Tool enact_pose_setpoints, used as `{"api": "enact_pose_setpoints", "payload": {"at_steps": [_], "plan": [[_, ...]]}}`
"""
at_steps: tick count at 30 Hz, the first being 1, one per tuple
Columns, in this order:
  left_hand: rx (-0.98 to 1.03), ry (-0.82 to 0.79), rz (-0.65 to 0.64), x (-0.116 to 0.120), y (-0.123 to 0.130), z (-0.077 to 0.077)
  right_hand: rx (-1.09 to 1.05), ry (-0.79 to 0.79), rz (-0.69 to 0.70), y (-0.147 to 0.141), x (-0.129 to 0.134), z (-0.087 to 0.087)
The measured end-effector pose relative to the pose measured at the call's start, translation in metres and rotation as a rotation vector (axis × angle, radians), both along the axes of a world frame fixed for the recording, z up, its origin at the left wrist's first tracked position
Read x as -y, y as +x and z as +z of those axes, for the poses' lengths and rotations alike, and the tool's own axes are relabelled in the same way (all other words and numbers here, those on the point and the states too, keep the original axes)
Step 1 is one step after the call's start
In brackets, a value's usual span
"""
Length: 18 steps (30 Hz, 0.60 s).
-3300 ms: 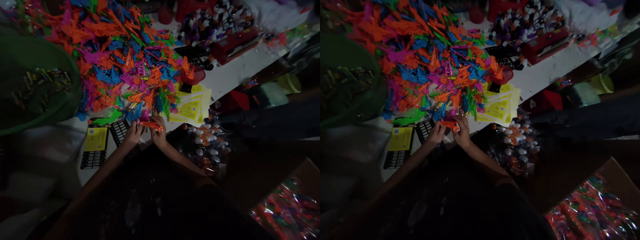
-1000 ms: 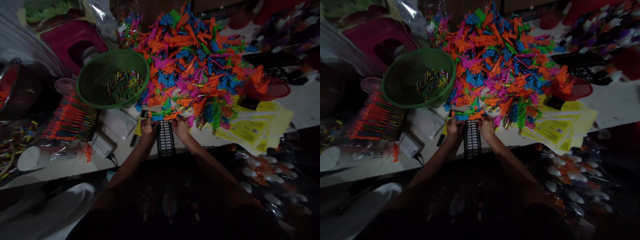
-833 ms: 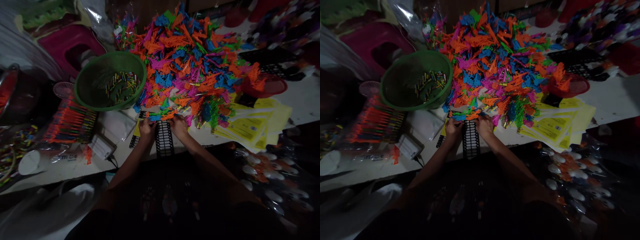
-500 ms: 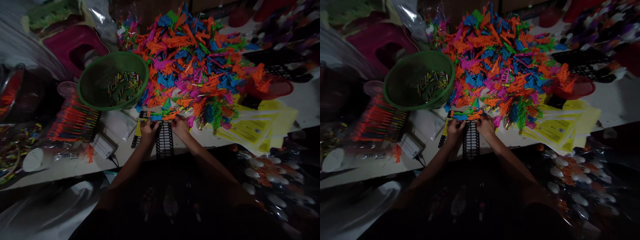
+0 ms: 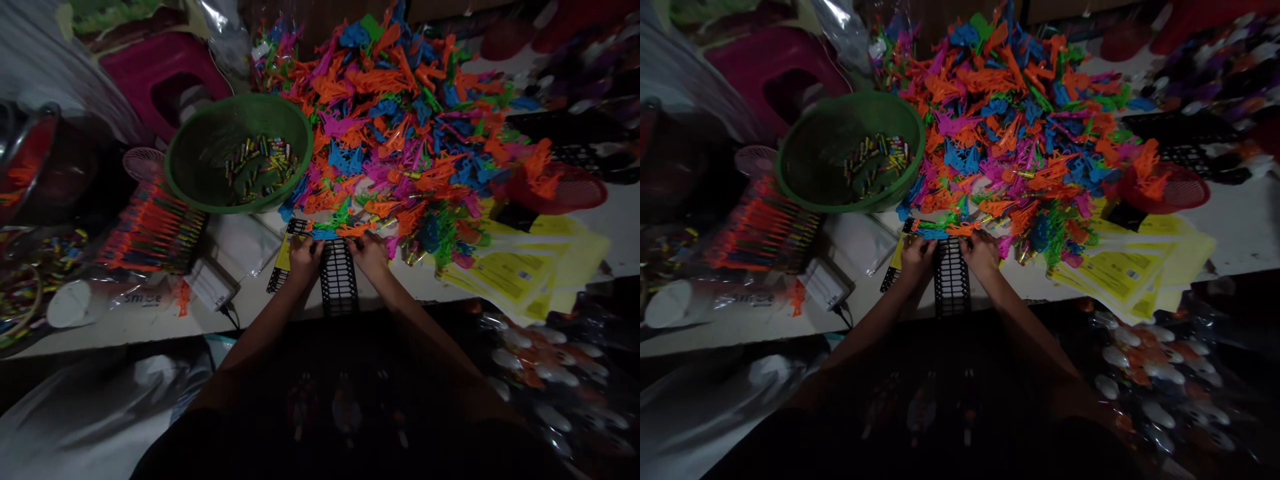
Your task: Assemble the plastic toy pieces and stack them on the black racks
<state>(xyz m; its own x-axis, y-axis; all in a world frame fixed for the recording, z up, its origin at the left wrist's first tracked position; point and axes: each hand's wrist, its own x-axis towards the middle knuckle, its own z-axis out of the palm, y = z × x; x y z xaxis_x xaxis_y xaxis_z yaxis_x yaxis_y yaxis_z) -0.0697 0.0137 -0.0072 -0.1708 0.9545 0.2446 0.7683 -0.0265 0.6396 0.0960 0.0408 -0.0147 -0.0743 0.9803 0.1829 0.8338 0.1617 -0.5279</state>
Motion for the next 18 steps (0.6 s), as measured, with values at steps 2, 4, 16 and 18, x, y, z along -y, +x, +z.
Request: {"api": "enact_pose_setpoints", "payload": {"at_steps": [2,4,16,18], "plan": [[-0.009,0.005,0.002,-0.0003,-0.0006,-0.0005,-0.006,0.001,0.016,0.0006,-0.0029,0.0004],[-0.028,0.009,-0.002,-0.0002,-0.0013,-0.0015,-0.01,-0.007,0.041,0.001,-0.0054,0.0008],[-0.159,0.032,0.012,-0.0005,-0.0024,-0.0047,0.101,0.017,0.154,-0.0034,-0.0082,-0.0006],[-0.184,0.023,0.01,-0.0017,-0.0025,-0.0032,0.111,0.025,0.151,-0.0027,-0.0078,-0.0006]]}}
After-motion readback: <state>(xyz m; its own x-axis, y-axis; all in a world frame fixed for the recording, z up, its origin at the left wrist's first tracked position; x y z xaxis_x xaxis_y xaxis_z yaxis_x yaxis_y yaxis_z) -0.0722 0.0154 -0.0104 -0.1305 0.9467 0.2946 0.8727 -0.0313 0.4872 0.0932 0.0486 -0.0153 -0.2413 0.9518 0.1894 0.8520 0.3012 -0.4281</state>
